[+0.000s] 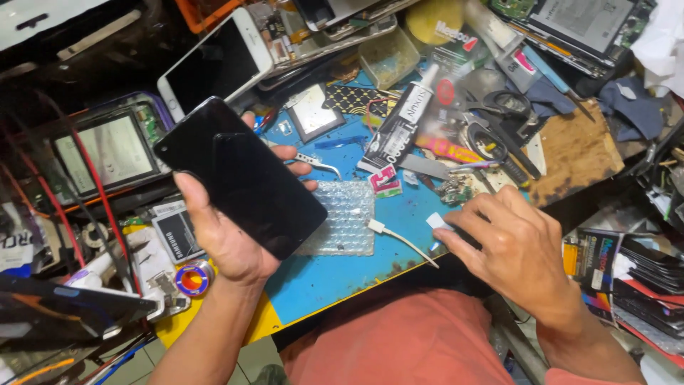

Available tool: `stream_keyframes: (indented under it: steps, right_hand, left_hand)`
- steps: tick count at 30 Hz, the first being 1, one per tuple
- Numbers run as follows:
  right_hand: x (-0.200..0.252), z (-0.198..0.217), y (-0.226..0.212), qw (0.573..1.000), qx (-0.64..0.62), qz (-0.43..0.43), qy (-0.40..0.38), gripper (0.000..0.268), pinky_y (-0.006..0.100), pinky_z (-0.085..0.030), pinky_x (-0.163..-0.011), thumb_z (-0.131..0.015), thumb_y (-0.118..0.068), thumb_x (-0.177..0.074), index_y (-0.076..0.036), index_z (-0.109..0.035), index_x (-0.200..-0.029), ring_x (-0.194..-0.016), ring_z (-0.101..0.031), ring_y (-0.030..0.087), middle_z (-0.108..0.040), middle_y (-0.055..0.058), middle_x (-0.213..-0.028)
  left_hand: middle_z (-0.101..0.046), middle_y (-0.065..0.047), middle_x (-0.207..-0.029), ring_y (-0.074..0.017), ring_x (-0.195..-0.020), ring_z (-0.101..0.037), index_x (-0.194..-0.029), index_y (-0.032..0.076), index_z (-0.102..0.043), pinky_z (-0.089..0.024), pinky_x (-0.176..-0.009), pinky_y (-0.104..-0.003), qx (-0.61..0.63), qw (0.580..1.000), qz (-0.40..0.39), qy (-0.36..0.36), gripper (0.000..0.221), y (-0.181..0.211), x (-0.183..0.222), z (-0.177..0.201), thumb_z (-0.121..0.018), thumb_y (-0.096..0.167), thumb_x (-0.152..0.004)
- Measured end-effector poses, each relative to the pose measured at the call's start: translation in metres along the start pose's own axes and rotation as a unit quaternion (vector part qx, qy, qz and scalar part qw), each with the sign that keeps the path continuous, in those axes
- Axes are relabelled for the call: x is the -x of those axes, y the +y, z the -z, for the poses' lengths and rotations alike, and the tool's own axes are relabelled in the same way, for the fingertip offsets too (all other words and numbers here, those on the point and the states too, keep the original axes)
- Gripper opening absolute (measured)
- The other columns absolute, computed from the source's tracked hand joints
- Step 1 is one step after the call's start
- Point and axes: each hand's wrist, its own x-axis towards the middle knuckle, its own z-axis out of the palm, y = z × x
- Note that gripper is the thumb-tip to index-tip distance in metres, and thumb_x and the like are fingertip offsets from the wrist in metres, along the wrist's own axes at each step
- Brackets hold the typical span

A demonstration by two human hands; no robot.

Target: The person reassembles a smartphone, aligning and pressing the back cover onto the phone body and checking the screen. They then place the phone on bubble wrap on the workbench, wrap it, and handle a charging cable near the device.

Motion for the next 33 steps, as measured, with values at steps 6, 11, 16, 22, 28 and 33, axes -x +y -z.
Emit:
stream_keyframes:
  steps: [6, 11, 16, 22, 28, 33]
  right_hand:
    - [-0.031, 0.007, -0.040, 0.932, -0.355, -0.028, 0.063, 0.005, 0.031, -0.054, -0.075, -0.077, -0.001, -0.088, 0.000, -0.074, -0.092, -0.071, -0.068, 0.021, -0.074, 0.010, -0.084]
    - [-0.047, -0.024, -0.094, 0.825, -0.545, -0.149, -0.004, 0.006, 0.021, -0.054, -0.060, -0.078, -0.008, -0.087, -0.003, -0.074, -0.090, -0.058, -0.065, 0.010, -0.075, 0.006, -0.078]
    - [-0.061, -0.050, -0.130, 0.727, -0.653, -0.213, -0.017, 0.008, 0.024, -0.055, -0.063, -0.079, -0.009, -0.087, -0.004, -0.073, -0.089, -0.060, -0.064, 0.012, -0.070, 0.007, -0.069]
    - [-0.069, -0.065, -0.144, 0.578, -0.760, -0.296, -0.038, 0.056, 0.032, -0.062, -0.052, -0.082, -0.002, -0.077, -0.013, -0.037, -0.110, -0.057, -0.065, 0.020, -0.053, 0.010, -0.080]
    - [-0.074, -0.058, -0.145, 0.604, -0.742, -0.280, -0.076, 0.043, 0.028, -0.062, -0.067, -0.082, -0.007, -0.079, -0.002, -0.059, -0.115, -0.067, -0.069, 0.018, -0.067, 0.012, -0.079]
    - [-0.071, -0.060, -0.136, 0.600, -0.740, -0.291, -0.079, 0.031, 0.035, -0.069, -0.073, -0.069, -0.011, -0.092, 0.003, -0.062, -0.119, -0.073, -0.079, 0.028, -0.068, 0.014, -0.081]
  left_hand:
    - [-0.067, -0.029, -0.122, -0.0398, -0.106, -0.070, -0.157, 0.002, -0.042, -0.060, -0.094, -0.053, 0.091, 0.995, 0.010, -0.042, 0.086, -0.002, 0.001, 0.012, -0.044, 0.064, -0.098]
    - [-0.067, -0.026, -0.121, -0.0377, -0.106, -0.070, -0.159, 0.004, -0.038, -0.059, -0.096, -0.050, 0.075, 0.996, -0.016, -0.051, 0.085, 0.002, 0.005, 0.011, -0.043, 0.065, -0.099]
    - [-0.066, -0.027, -0.125, -0.0380, -0.110, -0.071, -0.163, 0.006, -0.030, -0.057, -0.102, -0.053, 0.093, 0.991, -0.065, -0.074, 0.087, 0.006, 0.008, 0.010, -0.050, 0.061, -0.099]
    - [-0.064, -0.027, -0.129, -0.0376, -0.110, -0.070, -0.167, 0.008, -0.024, -0.055, -0.105, -0.056, 0.082, 0.990, -0.084, -0.081, 0.093, 0.006, 0.014, 0.011, -0.054, 0.061, -0.096]
    - [-0.064, -0.027, -0.130, -0.0378, -0.112, -0.070, -0.167, 0.009, -0.024, -0.059, -0.098, -0.055, 0.099, 0.988, -0.073, -0.092, 0.093, 0.002, 0.015, 0.013, -0.052, 0.062, -0.097]
    - [-0.065, -0.026, -0.126, -0.0353, -0.108, -0.071, -0.167, 0.007, -0.025, -0.056, -0.102, -0.053, 0.111, 0.986, -0.084, -0.088, 0.092, 0.004, 0.012, 0.011, -0.056, 0.060, -0.097]
